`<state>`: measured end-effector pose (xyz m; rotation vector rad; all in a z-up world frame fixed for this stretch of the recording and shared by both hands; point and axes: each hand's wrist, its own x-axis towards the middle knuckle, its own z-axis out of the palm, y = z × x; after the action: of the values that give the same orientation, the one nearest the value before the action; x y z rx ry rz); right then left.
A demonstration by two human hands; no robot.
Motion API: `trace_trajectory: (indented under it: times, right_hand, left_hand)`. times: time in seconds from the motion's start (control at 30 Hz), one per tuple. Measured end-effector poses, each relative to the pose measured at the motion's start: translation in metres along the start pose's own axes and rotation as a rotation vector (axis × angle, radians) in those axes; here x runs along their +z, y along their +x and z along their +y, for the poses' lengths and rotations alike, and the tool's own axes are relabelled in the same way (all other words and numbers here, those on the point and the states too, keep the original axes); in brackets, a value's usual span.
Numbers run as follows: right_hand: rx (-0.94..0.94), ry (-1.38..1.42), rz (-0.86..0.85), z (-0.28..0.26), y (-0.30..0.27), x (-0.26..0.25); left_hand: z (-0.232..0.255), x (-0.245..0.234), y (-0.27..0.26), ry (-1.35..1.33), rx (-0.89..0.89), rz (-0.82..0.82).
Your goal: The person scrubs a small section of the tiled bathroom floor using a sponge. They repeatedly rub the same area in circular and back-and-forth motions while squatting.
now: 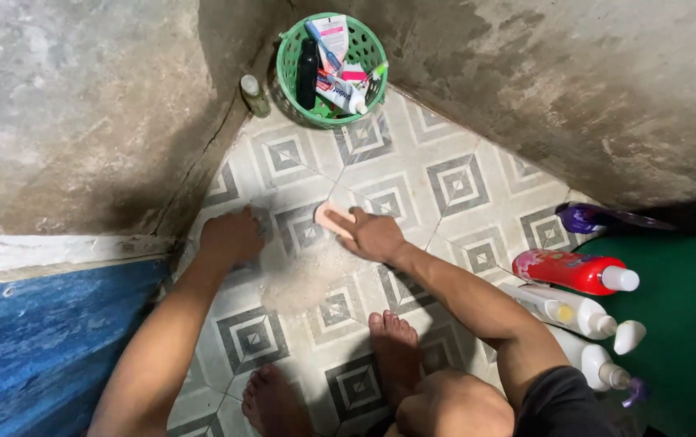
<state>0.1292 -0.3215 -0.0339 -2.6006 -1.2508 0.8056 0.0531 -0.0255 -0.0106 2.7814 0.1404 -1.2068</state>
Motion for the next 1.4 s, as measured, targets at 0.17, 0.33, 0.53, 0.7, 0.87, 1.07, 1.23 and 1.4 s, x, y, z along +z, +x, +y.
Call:
trace_trajectory:
  times: [0.17,0.33,0.53,0.7,0.87,1.07,1.23,1.4]
  right_hand:
    - [0.18,-0.041,0.038,0.04,-0.02,-0.038]
    - [0.866,0.036,0.149,0.166,-0.009,-0.014]
    - [0.913,0.191,0.278,0.174,0.022,-0.02]
    - [0.836,0.165,0.313,0.135,0.047,-0.044]
    - [0.631,0.101,0.261,0.111,0.079,-0.053]
    - [0.351,-0.006,0.1,0.056,0.042,-0.065]
    - [0.179,-0.006,0.033,0.041,0.024,-0.023]
    - [0.089,-0.012,0.044,0.03,0.005,0.008]
  left_hand:
    - [0.009,-0.011,-0.017,0.03,0.038,0.027]
    - [0.009,-0.003,-0.016,0.036,0.056,0.09]
    - [-0.004,0.021,0.009,0.066,0.073,0.134]
    - [0.005,0.008,0.002,0.081,0.042,0.105]
    - [0.0,0.008,0.007,0.051,0.036,0.108]
    - [0.003,0.017,0.007,-0.007,-0.044,0.053]
    - [0.005,0.015,0.006,0.11,-0.022,0.07]
    - [-0.006,0.041,0.042,0.101,-0.102,0.035]
